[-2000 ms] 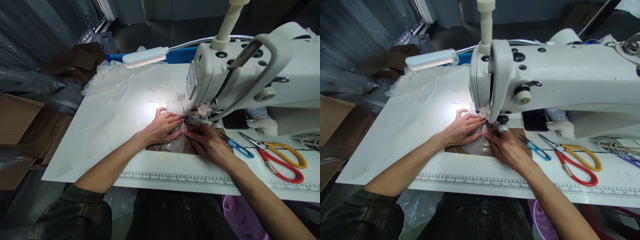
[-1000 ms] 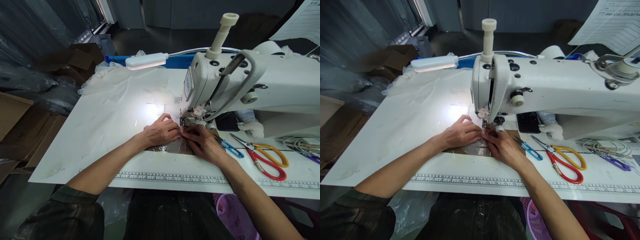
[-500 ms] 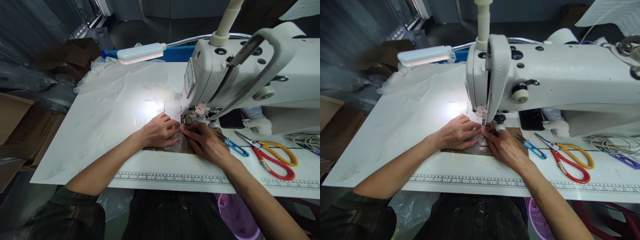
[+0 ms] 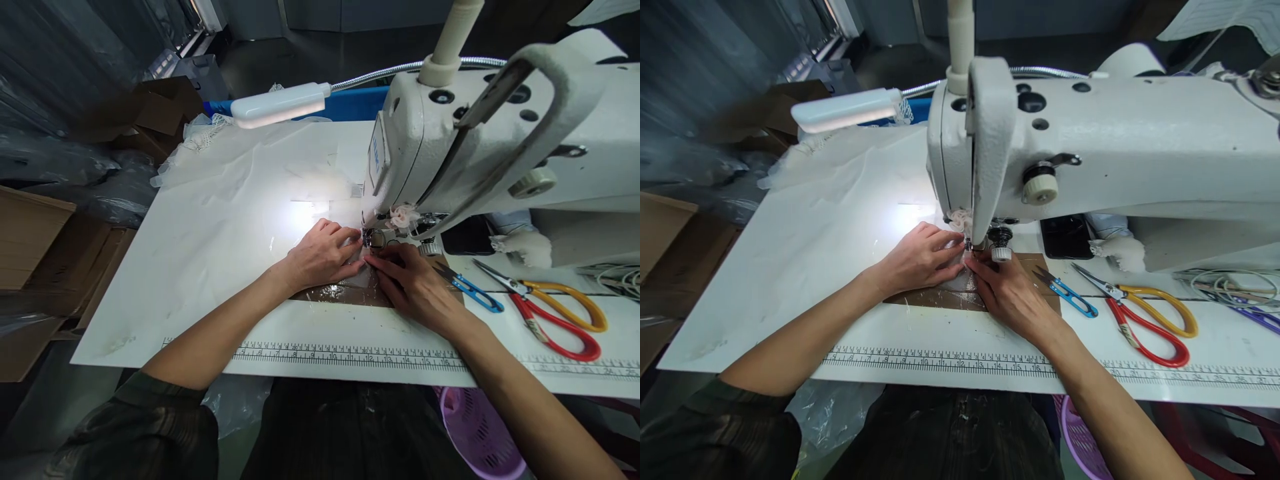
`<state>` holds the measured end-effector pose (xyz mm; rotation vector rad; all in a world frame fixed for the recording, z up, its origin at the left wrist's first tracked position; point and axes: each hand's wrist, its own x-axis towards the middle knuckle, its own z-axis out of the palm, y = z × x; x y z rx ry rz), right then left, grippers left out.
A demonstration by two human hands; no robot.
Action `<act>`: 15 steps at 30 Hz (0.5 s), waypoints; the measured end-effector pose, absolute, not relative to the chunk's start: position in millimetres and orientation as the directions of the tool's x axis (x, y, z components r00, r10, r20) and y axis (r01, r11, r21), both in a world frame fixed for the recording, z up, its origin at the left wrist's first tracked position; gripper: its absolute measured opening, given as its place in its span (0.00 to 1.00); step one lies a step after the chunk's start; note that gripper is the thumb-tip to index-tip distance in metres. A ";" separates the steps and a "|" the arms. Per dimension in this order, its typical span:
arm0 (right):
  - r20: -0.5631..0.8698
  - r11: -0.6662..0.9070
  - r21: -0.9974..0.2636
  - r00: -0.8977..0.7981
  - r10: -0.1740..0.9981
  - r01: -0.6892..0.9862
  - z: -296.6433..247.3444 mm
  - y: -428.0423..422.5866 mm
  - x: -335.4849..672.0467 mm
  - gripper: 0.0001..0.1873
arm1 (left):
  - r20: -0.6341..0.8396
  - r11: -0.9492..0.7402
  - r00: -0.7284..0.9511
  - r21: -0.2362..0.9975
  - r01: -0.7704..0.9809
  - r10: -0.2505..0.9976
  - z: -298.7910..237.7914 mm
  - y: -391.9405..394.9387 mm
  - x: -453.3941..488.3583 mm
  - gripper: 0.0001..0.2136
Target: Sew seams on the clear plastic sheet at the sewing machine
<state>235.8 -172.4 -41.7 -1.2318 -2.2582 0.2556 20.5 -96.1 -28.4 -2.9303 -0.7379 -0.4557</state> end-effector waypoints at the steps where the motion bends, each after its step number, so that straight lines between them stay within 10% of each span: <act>1: 0.375 0.558 -0.417 -0.424 0.825 0.717 -42.3 -172.1 235.7 0.17 | 0.317 -0.875 0.832 -0.013 0.483 0.455 -29.7 -95.3 20.7 0.17; 15: 0.219 0.268 -0.659 -0.162 0.962 0.703 -39.8 -163.8 248.9 0.18 | 0.477 -0.890 0.784 -0.009 0.456 0.397 -6.5 -105.2 8.4 0.11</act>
